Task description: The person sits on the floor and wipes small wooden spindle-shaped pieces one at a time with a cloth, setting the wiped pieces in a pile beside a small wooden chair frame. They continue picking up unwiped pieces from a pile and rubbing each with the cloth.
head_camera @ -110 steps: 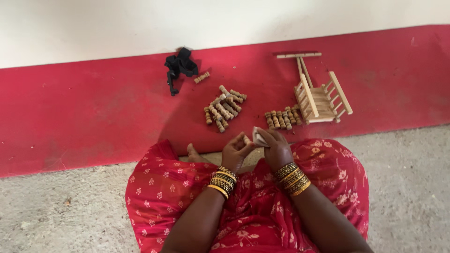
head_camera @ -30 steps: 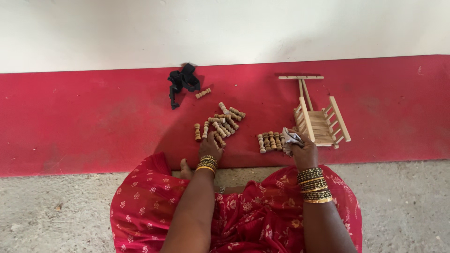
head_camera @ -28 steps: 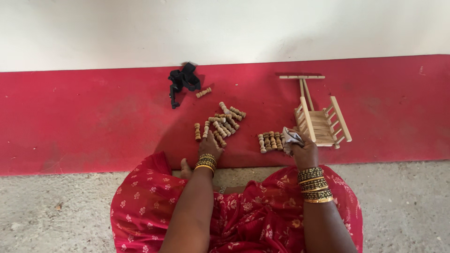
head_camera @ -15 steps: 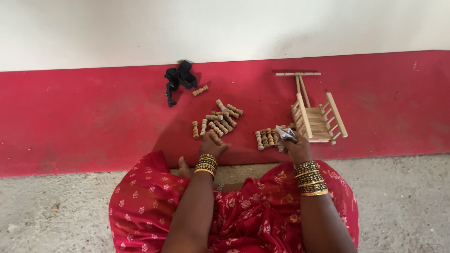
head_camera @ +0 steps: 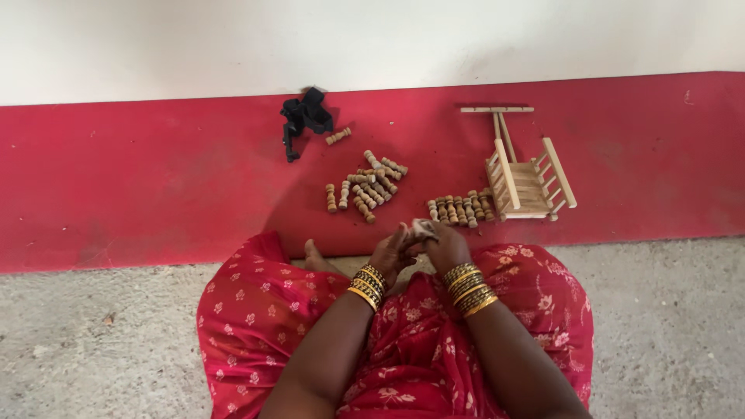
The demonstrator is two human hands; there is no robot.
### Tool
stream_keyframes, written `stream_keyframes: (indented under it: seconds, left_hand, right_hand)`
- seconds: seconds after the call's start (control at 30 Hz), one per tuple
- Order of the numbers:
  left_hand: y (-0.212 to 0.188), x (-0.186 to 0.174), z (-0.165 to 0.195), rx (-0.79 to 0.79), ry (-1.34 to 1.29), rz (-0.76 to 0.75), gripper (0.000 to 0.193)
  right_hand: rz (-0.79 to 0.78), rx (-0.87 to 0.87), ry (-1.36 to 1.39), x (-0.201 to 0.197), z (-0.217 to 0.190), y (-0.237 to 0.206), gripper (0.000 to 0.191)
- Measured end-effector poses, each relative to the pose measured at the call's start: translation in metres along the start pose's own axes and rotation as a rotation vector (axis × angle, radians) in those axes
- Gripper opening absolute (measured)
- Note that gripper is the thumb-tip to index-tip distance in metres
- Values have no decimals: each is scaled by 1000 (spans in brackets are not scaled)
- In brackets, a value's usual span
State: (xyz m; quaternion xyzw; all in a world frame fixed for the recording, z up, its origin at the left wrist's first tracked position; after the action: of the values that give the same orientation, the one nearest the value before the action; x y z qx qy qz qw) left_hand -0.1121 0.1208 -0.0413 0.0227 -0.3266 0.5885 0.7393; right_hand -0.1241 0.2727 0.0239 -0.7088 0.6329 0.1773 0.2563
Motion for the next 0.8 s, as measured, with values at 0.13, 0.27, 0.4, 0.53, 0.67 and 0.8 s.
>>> stream_keyframes:
  seconds: [0.13, 0.27, 0.4, 0.53, 0.67, 0.8]
  left_hand:
    - [1, -7, 4, -18, -76, 56, 74]
    - [5, -10, -3, -54, -39, 75, 72]
    - [2, -3, -4, -38, -16, 11, 72]
    - [-1, -5, 1, -51, -87, 6, 74]
    - [5, -14, -6, -19, -66, 55, 77]
    - [11, -14, -14, -16, -76, 49, 71]
  right_hand:
    - [174, -246, 24, -13, -2, 0, 32]
    - [191, -484, -101, 12, -8, -22, 47]
    - [186, -263, -446, 19, -6, -24, 46]
    - [197, -218, -381, 4, -11, -20, 45]
    - [177, -405, -322, 13, -19, -28, 45]
    - [134, -282, -474, 24, -6, -20, 42]
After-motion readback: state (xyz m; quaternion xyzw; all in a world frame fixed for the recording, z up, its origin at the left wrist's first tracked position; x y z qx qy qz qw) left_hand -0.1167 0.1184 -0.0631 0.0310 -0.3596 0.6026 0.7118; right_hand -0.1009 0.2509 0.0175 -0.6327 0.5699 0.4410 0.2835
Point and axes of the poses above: each hand's wrist, its own y-axis towards the middle knuckle, its own x-axis out of the palm, z = x × y, the point moved 4 cm from there along y, towards the middle knuckle, and after that the axes turned 6 degrees about y, right-handed, at the moved point
